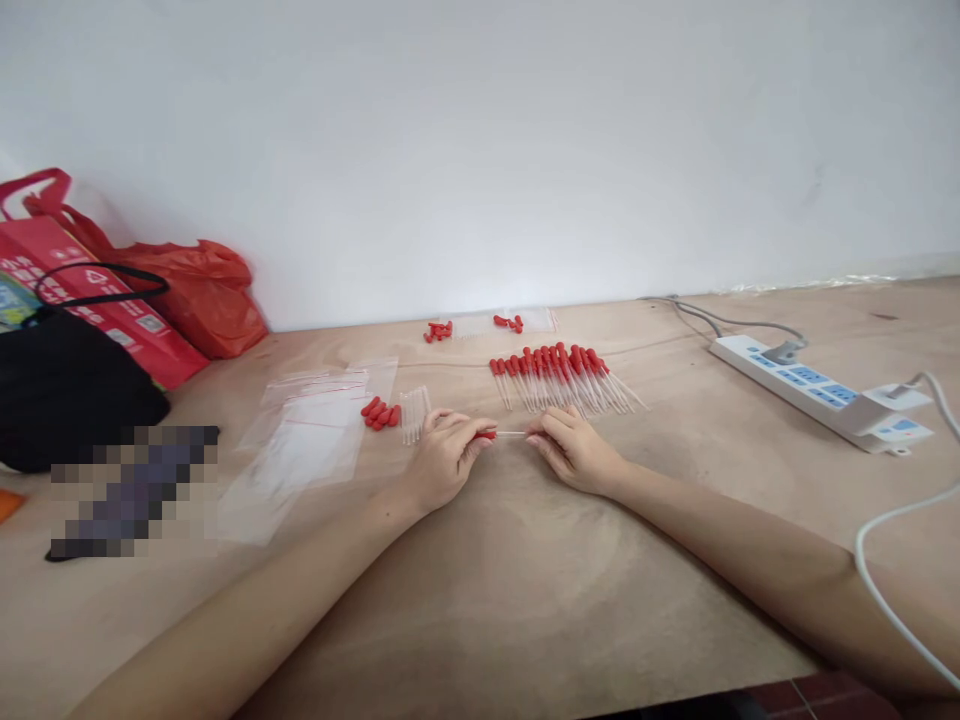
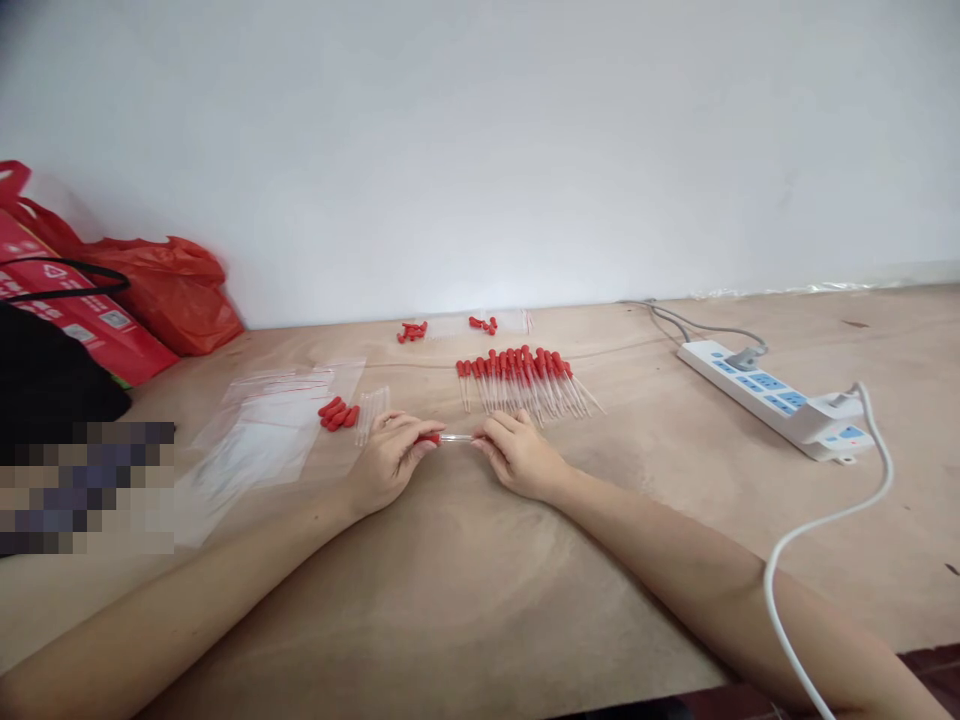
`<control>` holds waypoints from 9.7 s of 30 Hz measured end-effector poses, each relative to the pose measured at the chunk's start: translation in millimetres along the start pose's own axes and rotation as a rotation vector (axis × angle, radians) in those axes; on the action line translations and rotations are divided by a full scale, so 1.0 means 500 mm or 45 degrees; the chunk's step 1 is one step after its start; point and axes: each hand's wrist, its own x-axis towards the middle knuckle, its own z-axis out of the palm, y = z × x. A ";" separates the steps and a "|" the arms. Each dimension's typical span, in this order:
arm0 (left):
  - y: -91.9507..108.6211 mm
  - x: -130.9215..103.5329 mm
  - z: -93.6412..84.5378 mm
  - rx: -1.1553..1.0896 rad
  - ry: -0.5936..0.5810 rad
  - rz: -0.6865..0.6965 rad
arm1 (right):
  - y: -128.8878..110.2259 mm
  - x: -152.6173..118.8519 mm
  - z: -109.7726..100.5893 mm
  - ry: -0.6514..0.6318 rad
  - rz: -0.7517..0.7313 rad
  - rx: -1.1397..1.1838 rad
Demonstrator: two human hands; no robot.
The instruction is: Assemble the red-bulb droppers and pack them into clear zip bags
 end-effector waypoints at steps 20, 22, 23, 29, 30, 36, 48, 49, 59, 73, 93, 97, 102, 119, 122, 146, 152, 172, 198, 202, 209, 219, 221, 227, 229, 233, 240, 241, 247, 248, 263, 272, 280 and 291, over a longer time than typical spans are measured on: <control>0.016 -0.010 -0.006 0.031 -0.031 0.178 | -0.009 0.001 -0.009 0.022 -0.233 -0.317; 0.017 -0.010 -0.006 0.035 -0.031 0.211 | -0.013 0.001 -0.006 0.060 -0.271 -0.301; 0.017 -0.010 -0.006 0.037 -0.032 0.228 | -0.015 0.001 -0.004 0.071 -0.285 -0.290; 0.018 -0.009 -0.004 0.033 -0.037 0.279 | -0.026 0.005 0.006 0.051 -0.273 -0.253; 0.018 -0.009 -0.004 0.032 -0.042 0.280 | -0.027 0.005 0.007 0.035 -0.260 -0.245; 0.013 -0.006 -0.006 0.059 -0.097 0.280 | -0.028 0.006 0.009 -0.070 -0.195 -0.254; -0.026 -0.005 -0.017 0.290 0.111 -0.097 | -0.023 0.062 -0.020 -0.279 0.237 -0.404; -0.028 -0.007 -0.016 0.311 0.123 -0.160 | -0.012 0.072 -0.020 -0.247 0.350 -0.361; -0.037 -0.011 -0.015 0.136 -0.134 -0.061 | 0.032 0.180 0.047 -0.002 0.876 -0.452; -0.031 -0.009 -0.016 0.169 -0.037 -0.028 | 0.003 0.192 0.076 -0.054 0.694 -0.515; -0.219 0.011 -0.150 0.399 -0.324 -1.311 | -0.105 0.292 0.169 -0.380 0.892 -0.140; -0.226 0.008 -0.147 0.413 -0.336 -1.303 | -0.107 0.296 0.179 -0.403 0.848 -0.159; -0.228 0.007 -0.149 0.430 -0.288 -1.239 | -0.112 0.294 0.177 -0.419 0.838 -0.155; -0.017 -0.006 -0.007 -0.022 0.005 -0.073 | 0.034 0.010 0.015 0.089 0.126 -0.138; -0.009 -0.004 -0.005 -0.055 0.014 -0.071 | 0.039 -0.012 -0.005 0.077 0.105 -0.149; -0.013 -0.004 0.002 -0.094 0.127 0.119 | 0.006 0.007 0.011 0.096 -0.109 -0.163; -0.008 -0.003 0.000 -0.106 0.153 0.196 | 0.012 0.006 0.014 0.088 -0.196 -0.063; -0.009 -0.004 -0.001 -0.055 0.053 0.228 | 0.007 0.012 0.007 -0.007 -0.248 -0.277; -0.028 -0.011 -0.028 -0.039 0.061 0.062 | -0.021 0.028 0.027 0.041 -0.035 -0.291; -0.029 -0.013 -0.026 -0.085 0.030 0.072 | -0.014 0.023 0.016 0.012 0.003 -0.167; -0.024 -0.013 -0.015 -0.164 0.057 0.082 | -0.007 0.019 0.011 -0.011 -0.027 -0.024; -0.014 -0.014 -0.009 -0.179 0.070 0.081 | -0.015 0.017 0.017 -0.012 -0.089 -0.137; -0.014 -0.013 -0.007 -0.181 0.074 0.088 | -0.015 0.018 0.018 -0.021 -0.094 -0.143; -0.015 -0.012 -0.005 -0.170 0.081 0.104 | -0.013 0.023 0.022 -0.055 -0.093 -0.130; -0.015 -0.010 -0.007 -0.167 0.052 0.072 | -0.015 0.027 0.020 -0.087 -0.098 -0.149; -0.019 -0.005 -0.014 -0.158 0.026 -0.017 | -0.023 0.033 0.007 -0.132 -0.126 -0.277; -0.032 -0.013 -0.013 -0.149 0.131 -0.192 | 0.018 0.052 -0.020 -0.024 0.154 -0.223; -0.032 -0.013 -0.013 -0.141 0.073 -0.192 | 0.029 0.062 -0.020 0.045 0.270 -0.151; -0.023 -0.008 -0.016 -0.147 -0.198 -0.079 | 0.055 0.144 0.010 0.158 0.748 -0.162; -0.023 -0.008 -0.017 -0.152 -0.196 -0.082 | 0.052 0.156 0.017 0.133 0.803 -0.225; -0.028 -0.011 -0.020 -0.092 -0.175 -0.108 | 0.026 0.175 0.052 -0.068 0.870 -0.558; -0.154 -0.007 -0.067 0.609 0.042 -0.667 | -0.051 0.181 0.095 -0.171 0.615 -0.376; -0.151 -0.010 -0.025 0.361 -0.014 -0.637 | -0.053 0.159 0.083 -0.245 0.599 -0.381; -0.051 0.071 0.060 0.227 0.146 -0.757 | -0.014 0.130 0.052 -0.185 0.732 -0.341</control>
